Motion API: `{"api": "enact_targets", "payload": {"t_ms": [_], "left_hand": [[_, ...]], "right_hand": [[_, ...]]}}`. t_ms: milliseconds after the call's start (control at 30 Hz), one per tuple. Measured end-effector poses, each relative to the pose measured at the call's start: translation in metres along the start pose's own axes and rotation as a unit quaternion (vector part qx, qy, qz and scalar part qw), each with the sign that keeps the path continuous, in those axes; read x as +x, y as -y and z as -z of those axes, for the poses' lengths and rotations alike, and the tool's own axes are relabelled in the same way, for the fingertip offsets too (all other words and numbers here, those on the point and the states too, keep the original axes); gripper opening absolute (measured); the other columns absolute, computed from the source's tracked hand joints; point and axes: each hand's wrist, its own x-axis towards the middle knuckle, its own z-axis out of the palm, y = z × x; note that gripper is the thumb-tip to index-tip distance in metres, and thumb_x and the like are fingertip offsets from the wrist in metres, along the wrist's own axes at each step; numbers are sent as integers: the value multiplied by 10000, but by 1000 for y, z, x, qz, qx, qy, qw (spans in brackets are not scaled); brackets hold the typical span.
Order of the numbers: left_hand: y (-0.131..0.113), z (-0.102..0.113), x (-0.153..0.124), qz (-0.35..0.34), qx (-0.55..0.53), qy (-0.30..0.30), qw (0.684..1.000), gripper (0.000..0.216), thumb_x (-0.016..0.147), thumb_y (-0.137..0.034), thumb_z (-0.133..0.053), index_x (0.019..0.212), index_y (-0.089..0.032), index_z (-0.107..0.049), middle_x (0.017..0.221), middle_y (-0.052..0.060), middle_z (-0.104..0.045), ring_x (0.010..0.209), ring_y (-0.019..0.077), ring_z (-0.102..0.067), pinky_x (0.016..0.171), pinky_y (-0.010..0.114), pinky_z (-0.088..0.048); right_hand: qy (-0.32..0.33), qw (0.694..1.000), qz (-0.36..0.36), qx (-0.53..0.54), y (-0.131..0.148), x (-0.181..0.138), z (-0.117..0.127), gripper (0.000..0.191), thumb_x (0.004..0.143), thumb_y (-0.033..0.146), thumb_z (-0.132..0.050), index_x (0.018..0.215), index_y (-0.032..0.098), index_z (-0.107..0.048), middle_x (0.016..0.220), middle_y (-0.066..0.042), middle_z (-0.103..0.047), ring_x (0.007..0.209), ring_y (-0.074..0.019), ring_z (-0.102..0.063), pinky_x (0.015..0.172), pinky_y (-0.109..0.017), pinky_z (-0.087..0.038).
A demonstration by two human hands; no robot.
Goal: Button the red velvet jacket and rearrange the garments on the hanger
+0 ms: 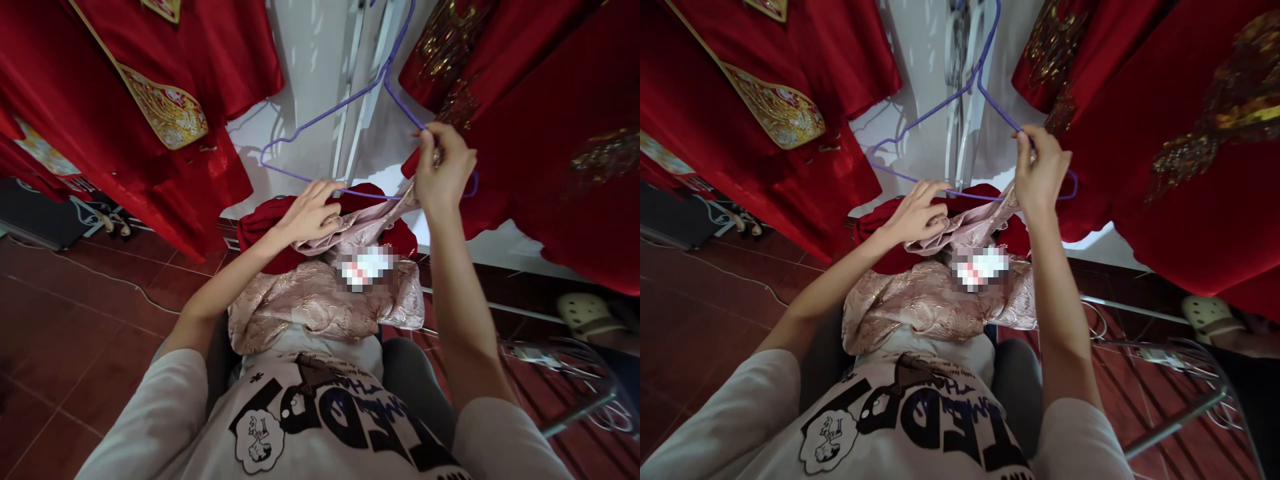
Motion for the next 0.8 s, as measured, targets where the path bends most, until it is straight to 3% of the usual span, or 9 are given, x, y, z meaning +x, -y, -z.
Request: {"api": "enact_targets", "payload": {"t_ms": [100,233,367,500,600,700,800], "left_hand": [[29,10,-26,83,12,-74,994,152,903,-224,-535,971,-221,-670,1349,107,-584,1259,312,-542,1075,542,-459],[71,23,-68,256,23,-254,932,149,885,-229,-562,1008,-235,-646,1139,102,-615,1067,253,-618,946,439,-544],[119,37,-84,344,18,-265,901,203,775,-332,-754,860,-236,-596,910,47,-632,865,213,-619,797,389,-548],[148,56,-54,353,-42,-238,904,335,789,-494,-747,880,-238,-550,690,-9,-574,799,208,-630,705,373,-500],[139,71,-12,359,-62,-204,909,343,852,-558,-672,950,-253,-548,697,-25,-590,809,177,-602,721,376,-481],[113,82,29,331,-59,-191,922,173,846,-427,-664,908,-306,-557,773,-38,-645,776,184,-602,754,408,-489],[95,91,54,307,-44,-162,937,169,760,-191,-699,822,-294,-579,672,-55,-594,653,156,-537,719,388,-498]], "right_hand": [[0,1000,1,-16,-2,4,7,324,1031,415,-391,1007,239,-661,1091,-103,-745,993,-224,-681,949,-375,-455],[-4,1000,13,-7,-7,7,10,288,1021,386,-433,982,228,-671,1018,-86,-746,907,-198,-676,907,-349,-461],[-19,1000,23,3,-10,7,8,316,1019,410,-450,979,211,-692,975,-87,-744,882,-194,-675,855,-337,-474],[-26,999,41,-2,-12,7,9,316,1006,414,-466,980,206,-703,945,-69,-756,842,-183,-686,844,-335,-493],[-25,998,51,-17,-13,7,11,346,1006,444,-452,976,209,-703,959,-66,-756,847,-194,-696,850,-350,-497],[-22,999,44,-10,-11,6,13,377,1012,497,-445,980,222,-700,959,-78,-751,842,-213,-691,835,-356,-486],[-11,999,34,-1,-11,6,14,401,1016,519,-429,994,225,-700,980,-94,-748,864,-228,-683,822,-357,-476]]}}
